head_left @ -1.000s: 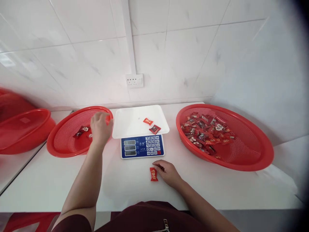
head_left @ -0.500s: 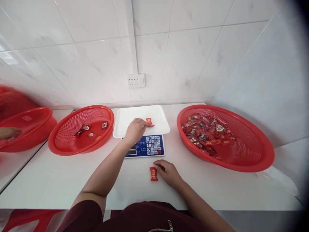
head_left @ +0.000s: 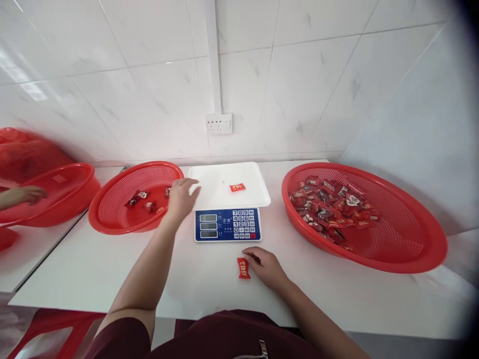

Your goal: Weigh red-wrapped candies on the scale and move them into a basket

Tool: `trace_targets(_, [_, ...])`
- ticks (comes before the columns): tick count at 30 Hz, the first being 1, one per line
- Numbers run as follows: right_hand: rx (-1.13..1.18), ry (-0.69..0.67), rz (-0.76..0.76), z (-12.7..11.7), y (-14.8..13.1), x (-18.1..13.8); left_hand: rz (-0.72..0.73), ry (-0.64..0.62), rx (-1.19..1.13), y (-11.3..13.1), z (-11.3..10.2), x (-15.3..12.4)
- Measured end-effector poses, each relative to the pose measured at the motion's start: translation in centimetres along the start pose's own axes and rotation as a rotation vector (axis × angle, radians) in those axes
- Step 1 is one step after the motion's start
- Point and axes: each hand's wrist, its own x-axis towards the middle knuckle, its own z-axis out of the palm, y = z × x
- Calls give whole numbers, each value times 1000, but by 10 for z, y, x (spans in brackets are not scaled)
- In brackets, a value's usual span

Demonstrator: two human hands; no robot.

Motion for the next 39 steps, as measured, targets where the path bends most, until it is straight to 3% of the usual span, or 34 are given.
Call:
trace_targets(4, [-9, 26, 3, 3, 4, -1, 164, -210, -98, 51, 43, 17])
trace_targets(8, [-16, 50, 2, 5, 8, -2, 168, -363, -27, 79, 63, 35])
trace_targets(19, [-20, 27, -2, 2, 5, -1, 77, -343, -89, 61, 60, 26])
trace_targets(22, [-30, 17, 10, 2, 6, -1, 149, -320, -112, 63, 62, 27])
trace_targets(27, [-34, 23, 24, 3, 5, -1, 280, -424, -80, 77, 75, 34])
trace_targets(31, [-26, 24, 19, 3, 6, -1, 255, -400, -89, 85, 81, 32])
trace_targets(34, [-18, 16, 18, 2, 6, -2, 239, -340, -106, 81, 73, 30])
trace_targets(39, [-17, -12, 12, 1, 6, -2, 75, 36, -126, 30, 25, 27])
